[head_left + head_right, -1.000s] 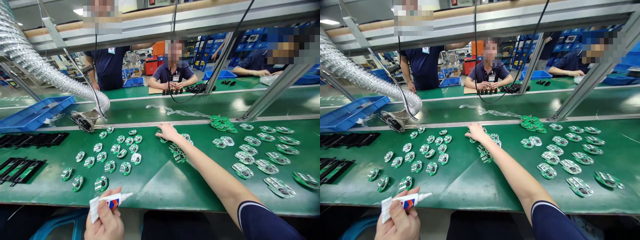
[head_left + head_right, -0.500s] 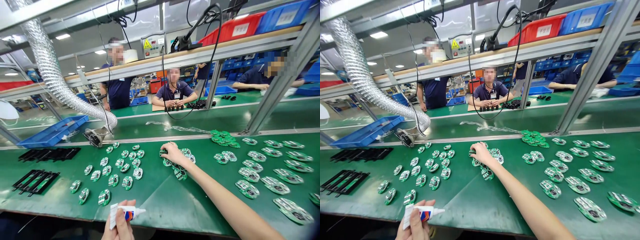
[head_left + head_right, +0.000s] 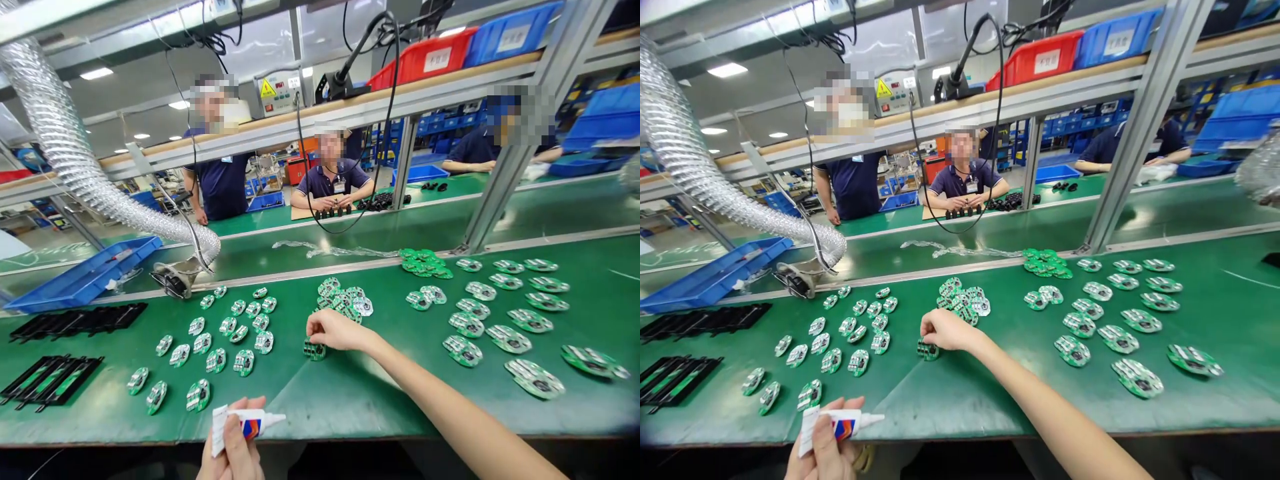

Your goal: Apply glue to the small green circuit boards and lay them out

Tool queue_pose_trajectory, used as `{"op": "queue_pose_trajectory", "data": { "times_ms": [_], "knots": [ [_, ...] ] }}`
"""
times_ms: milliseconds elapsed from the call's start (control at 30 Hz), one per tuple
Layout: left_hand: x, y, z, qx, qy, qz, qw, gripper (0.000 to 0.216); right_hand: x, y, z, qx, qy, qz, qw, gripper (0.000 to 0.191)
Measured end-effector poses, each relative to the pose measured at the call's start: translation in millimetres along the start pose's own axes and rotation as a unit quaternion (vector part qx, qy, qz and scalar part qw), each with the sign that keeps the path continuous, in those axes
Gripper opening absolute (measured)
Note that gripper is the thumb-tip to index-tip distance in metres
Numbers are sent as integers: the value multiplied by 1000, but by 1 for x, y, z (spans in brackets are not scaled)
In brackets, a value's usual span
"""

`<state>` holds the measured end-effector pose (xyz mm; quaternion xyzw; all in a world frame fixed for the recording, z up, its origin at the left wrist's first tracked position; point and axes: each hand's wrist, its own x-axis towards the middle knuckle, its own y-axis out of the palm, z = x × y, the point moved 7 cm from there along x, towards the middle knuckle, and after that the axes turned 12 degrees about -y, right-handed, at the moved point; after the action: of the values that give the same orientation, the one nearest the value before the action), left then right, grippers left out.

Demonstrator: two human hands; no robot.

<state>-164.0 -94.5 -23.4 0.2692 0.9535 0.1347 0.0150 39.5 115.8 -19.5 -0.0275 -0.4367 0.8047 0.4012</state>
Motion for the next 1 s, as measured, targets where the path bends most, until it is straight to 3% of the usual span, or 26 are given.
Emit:
{"op": "queue_pose_trajectory", "data": {
  "times_ms": [167, 233, 333, 400, 600, 733, 1000],
  "knots": [
    [4, -4, 2, 50, 16, 42, 998, 50, -39, 16, 11, 0, 38, 0, 999, 12],
    [2, -4, 0, 65, 30, 52, 996, 48, -56, 15, 13, -12, 42, -25, 999, 29],
    [-1, -1, -2, 78, 40, 62, 994, 44, -77, 17, 17, -33, 20, -38, 999, 70],
    [-2, 2, 0, 93, 36, 69, 993, 43, -86, 22, 19, -44, 7, -34, 998, 79],
    [-2, 17, 11, 106, 28, 95, 989, 42, -84, 28, 23, -94, -24, -71, 993, 51],
    [-1, 33, 16, 119, 63, 118, 984, 41, -82, 24, 31, -123, -51, -108, 985, 41],
    [-10, 55, 11, 170, 156, 141, 963, 31, -98, 24, 72, -36, -66, -163, 984, 49]
  ]
}}
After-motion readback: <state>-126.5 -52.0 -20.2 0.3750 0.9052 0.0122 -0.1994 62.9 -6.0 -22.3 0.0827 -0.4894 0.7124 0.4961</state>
